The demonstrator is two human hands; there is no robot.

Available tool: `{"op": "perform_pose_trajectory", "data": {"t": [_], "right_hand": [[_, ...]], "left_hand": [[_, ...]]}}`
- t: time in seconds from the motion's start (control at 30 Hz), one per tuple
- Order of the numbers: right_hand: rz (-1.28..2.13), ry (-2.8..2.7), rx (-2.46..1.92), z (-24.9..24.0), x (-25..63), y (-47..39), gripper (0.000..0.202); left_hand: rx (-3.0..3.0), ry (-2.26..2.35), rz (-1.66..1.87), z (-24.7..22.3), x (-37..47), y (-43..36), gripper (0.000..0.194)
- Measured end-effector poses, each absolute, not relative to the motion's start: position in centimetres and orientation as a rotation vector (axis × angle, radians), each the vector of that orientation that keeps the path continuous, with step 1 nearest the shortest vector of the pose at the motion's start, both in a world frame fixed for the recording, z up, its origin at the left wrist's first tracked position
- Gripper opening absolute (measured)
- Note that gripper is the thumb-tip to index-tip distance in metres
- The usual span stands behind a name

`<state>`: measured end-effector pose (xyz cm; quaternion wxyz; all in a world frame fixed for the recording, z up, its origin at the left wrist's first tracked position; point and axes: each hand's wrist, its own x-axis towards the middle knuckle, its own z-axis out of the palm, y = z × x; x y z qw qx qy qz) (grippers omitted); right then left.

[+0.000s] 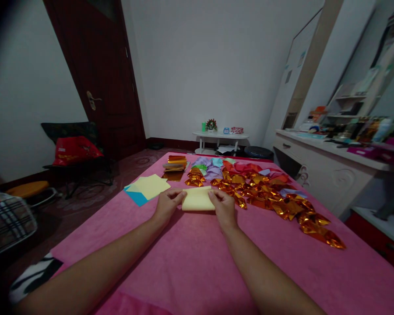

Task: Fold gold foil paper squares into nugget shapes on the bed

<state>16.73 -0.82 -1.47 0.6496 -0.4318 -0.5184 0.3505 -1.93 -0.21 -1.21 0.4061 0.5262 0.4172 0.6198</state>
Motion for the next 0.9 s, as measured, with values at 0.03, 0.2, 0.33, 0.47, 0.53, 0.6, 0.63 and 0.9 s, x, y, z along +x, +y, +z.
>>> {"op": "perform_pose_trajectory", "data": {"t": [0.03,0.2,0.33,0.47,0.53,0.6,0.63,0.9], "right_hand": [[0.779,-1.188,-0.970,-1.45,16.74,-0.78,0.023],[0.712,-1.183,-1.003,-1.46,16.94,-0.73,0.019],[0.750,-1.134,-1.053,-1.30,16.97,-1.02,0.023],[0.855,-1.141,-0.968,-1.20,16.82,-1.11,0.024],[0.881,-1.150,-0.934,-1.30,16.79,-0.98,0.024],[0.876,-1.164,-0.918,-1.42,16.80,-0.84,0.024],[0.869,-1.173,-0.915,-1.46,16.81,-0.79,0.024],[0.712,-1.191,-0.989,-0.97,16.75,-1.08,0.016]], "left_hand": [[1.329,1.063,1.570,-1.16,-1.93,-0.22,0.020],[1.458,1.048,1.565,-1.11,-1.87,-0.28,0.015],[1.515,0.987,1.523,-1.00,-1.72,-0.45,0.014],[1.382,1.033,1.531,-1.10,-1.80,-0.28,0.014],[1.308,1.071,1.551,-1.30,-1.96,-0.04,0.015],[1.273,1.089,1.566,-1.48,-2.11,0.18,0.015],[1.265,1.091,1.569,-1.54,-2.16,0.26,0.015],[1.325,1.130,1.547,-1.69,-2.06,0.34,0.018]]}}
